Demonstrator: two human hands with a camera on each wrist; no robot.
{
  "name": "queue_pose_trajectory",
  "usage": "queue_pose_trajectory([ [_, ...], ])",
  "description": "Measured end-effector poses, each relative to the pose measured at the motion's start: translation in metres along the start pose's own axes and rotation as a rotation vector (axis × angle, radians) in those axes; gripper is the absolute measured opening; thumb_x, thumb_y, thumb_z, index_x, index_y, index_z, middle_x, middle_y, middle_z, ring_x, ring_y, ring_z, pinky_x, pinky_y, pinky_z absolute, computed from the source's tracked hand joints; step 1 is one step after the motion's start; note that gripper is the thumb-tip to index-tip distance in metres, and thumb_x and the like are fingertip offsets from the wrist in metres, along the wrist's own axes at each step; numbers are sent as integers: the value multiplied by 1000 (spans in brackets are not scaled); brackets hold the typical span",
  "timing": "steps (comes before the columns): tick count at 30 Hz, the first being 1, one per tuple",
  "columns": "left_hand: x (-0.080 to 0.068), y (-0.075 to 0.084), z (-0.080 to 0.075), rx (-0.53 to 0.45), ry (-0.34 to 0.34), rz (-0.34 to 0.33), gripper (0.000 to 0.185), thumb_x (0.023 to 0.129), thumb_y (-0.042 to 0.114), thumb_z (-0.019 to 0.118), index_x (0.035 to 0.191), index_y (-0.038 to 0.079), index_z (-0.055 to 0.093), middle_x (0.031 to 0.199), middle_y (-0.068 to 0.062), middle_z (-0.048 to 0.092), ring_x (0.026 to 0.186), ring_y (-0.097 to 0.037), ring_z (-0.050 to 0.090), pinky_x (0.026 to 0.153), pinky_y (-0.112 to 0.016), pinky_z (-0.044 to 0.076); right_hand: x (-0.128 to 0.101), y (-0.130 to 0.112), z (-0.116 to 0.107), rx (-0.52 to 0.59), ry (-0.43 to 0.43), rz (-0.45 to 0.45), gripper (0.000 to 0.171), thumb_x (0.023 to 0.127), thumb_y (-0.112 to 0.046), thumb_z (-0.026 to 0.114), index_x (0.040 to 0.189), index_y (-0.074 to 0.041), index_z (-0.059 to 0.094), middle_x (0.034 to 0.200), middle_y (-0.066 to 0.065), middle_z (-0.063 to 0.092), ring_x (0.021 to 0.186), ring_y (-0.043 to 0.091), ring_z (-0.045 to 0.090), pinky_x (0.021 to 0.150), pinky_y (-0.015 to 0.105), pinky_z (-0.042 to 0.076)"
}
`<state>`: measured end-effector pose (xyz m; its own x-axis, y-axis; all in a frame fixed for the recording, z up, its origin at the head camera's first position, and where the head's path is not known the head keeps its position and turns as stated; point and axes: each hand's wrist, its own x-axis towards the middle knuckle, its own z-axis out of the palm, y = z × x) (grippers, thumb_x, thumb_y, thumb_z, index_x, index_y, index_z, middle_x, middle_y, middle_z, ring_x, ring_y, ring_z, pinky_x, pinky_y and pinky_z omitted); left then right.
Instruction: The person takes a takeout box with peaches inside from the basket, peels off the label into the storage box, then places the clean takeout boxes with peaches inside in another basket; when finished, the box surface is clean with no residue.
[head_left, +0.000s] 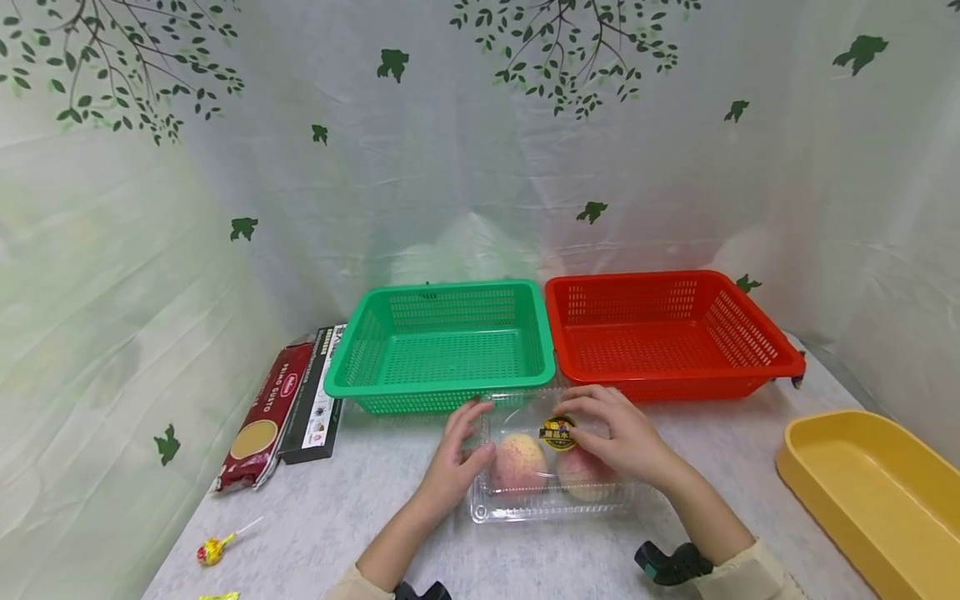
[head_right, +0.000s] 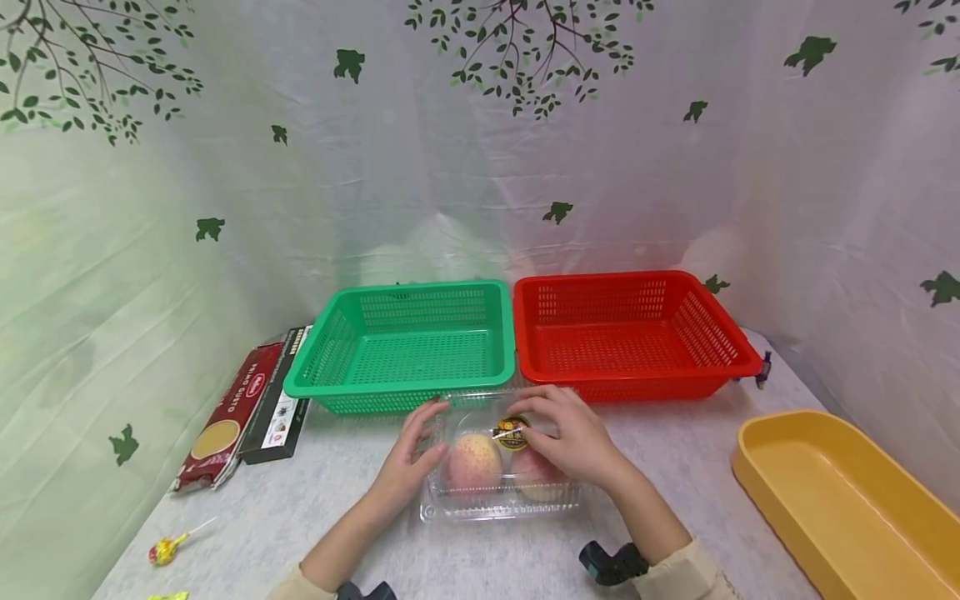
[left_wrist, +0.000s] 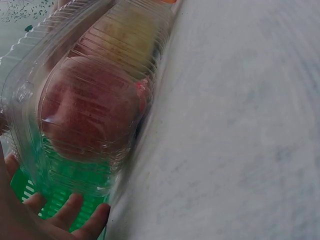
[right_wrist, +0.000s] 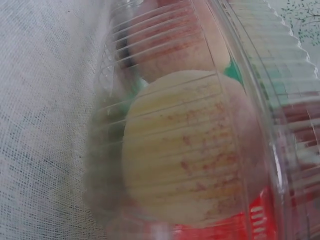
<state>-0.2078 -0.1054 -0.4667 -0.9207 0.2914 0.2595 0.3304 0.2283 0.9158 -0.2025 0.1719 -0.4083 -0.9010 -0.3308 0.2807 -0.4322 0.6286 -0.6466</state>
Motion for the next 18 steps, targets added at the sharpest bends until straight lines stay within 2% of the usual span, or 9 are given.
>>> queue_pose_trajectory([
  [8, 0, -1, 0, 13, 3, 0, 55, 98, 20, 57, 150, 26, 41, 164, -15, 20, 138, -49, 37, 104, -59, 45, 0, 2, -2, 70, -19, -7, 30, 92, -13, 70, 111, -36, 72, 111, -17, 71, 112, 15, 55, 93, 43, 49],
  [14, 0, -1, 1, 11, 2, 2, 55, 98, 21, 56, 151, 26, 40, 164, -15, 20, 139, -49, 37, 103, -60, 45, 1, 3, -3, 142, -19, 2, 26, 93, -12, 69, 106, -33, 75, 105, -15, 73, 107, 14, 57, 92, 38, 51],
  [18, 0, -2, 1, 9, 3, 4, 55, 98, 22, 56, 151, 26, 40, 164, -15, 19, 138, -48, 37, 103, -59, 45, 1, 3, -3, 197, -13, 9, 21, 92, -12, 70, 103, -30, 76, 102, -13, 73, 102, 12, 59, 89, 30, 53],
])
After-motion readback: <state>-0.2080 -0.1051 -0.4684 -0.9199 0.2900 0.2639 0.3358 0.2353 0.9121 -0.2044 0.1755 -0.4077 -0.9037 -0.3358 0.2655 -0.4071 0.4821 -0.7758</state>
